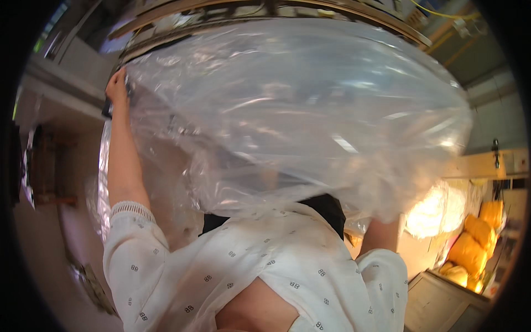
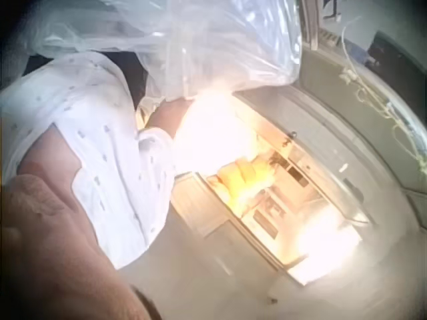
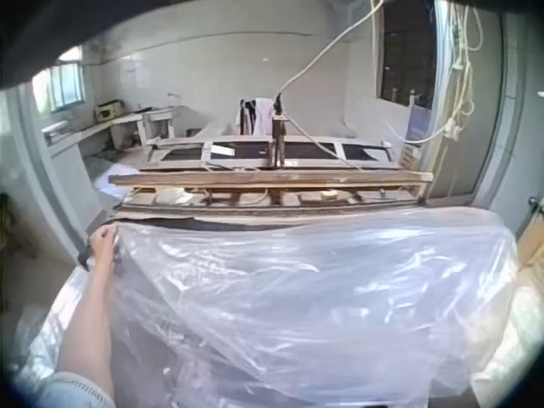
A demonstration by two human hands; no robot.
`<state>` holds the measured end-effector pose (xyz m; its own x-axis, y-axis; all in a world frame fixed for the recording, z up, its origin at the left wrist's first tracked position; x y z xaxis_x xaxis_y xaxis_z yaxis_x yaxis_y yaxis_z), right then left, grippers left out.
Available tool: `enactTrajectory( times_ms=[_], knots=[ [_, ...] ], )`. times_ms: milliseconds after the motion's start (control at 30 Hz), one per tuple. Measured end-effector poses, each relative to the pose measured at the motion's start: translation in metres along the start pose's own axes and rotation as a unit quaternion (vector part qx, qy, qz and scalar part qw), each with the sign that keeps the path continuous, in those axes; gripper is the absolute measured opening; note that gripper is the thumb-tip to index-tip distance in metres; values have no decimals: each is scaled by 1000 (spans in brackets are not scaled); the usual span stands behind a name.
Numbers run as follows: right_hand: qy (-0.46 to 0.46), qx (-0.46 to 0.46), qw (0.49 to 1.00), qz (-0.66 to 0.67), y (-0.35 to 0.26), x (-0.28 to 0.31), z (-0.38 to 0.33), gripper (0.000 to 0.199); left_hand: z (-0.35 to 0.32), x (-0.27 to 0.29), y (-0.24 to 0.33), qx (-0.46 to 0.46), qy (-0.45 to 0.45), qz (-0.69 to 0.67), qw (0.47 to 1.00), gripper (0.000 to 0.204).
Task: Wrapping a large curved manufactured part inside a protective plastic bag.
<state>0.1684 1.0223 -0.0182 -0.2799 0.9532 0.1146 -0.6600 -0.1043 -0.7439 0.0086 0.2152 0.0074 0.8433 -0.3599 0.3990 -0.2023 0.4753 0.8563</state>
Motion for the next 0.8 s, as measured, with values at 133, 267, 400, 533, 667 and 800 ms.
enactTrajectory(
  times_ms=[133,267,400,533,667,800],
  knots=[
    [63,-59,946,-313,51,-135,-31,46,5,8,-14,-2,-8,-12,1000,35],
    [348,-147,895,-237,-16,67,-35,36,0,2,-9,11,-56,-54,997,31],
    [229,-31,767,-599,-230,243,10,22,-12,-3,12,-29,-69,48,996,27],
    [191,-33,468,-862,-313,338,68,25,-35,-44,41,-121,-153,103,975,30],
    [102,162,524,-830,-233,150,162,28,-23,-5,16,-18,-43,42,998,32],
    [-148,-59,590,-792,-36,113,101,58,-24,20,17,-85,-65,137,985,34]
  ],
)
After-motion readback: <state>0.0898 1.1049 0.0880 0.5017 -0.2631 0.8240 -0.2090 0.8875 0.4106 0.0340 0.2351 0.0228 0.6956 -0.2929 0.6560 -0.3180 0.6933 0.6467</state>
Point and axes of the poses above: each hand's wrist, its own z-axis towards the middle knuckle, its own x-axis out of the back of the hand, y = z × x, the point moved 6 cm from there along z, towards the middle knuckle, and after that the axes turned 14 degrees about x, right-handed, at the moved point
